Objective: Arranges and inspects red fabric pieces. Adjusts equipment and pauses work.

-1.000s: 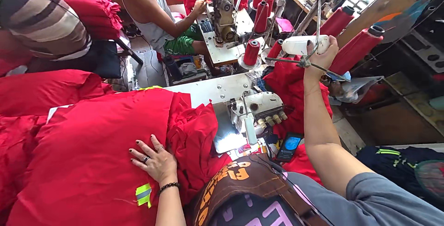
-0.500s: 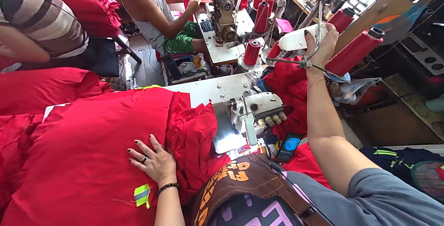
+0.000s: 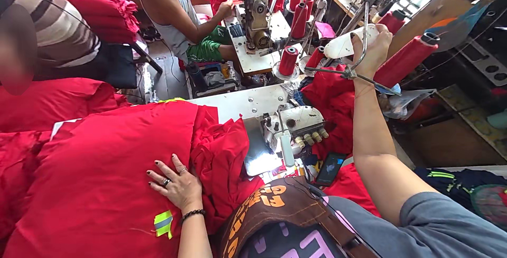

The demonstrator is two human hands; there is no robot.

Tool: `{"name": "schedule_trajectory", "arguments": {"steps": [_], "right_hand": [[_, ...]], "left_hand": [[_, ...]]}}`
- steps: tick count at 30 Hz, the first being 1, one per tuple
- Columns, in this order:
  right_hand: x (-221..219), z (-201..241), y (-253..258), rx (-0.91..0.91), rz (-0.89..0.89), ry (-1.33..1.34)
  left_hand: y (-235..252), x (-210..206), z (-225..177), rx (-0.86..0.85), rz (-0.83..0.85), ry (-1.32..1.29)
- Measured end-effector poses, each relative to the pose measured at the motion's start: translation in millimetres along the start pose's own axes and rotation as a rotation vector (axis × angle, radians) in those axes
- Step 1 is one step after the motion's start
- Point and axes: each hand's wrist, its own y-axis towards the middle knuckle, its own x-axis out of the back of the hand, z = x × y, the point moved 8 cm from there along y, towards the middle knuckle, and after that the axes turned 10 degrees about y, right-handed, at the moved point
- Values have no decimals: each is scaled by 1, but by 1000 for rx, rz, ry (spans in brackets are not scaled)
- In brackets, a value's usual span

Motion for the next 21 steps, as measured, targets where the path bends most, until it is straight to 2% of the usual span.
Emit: {"name": "schedule_trajectory", "arguments": {"steps": [15, 21], "right_hand": [[-8, 1, 21, -128, 12, -52], [-13, -3, 26, -127, -6, -53]], "left_hand": [[1, -2, 1, 12, 11, -25], [0, 1, 1, 17, 19, -27]]}}
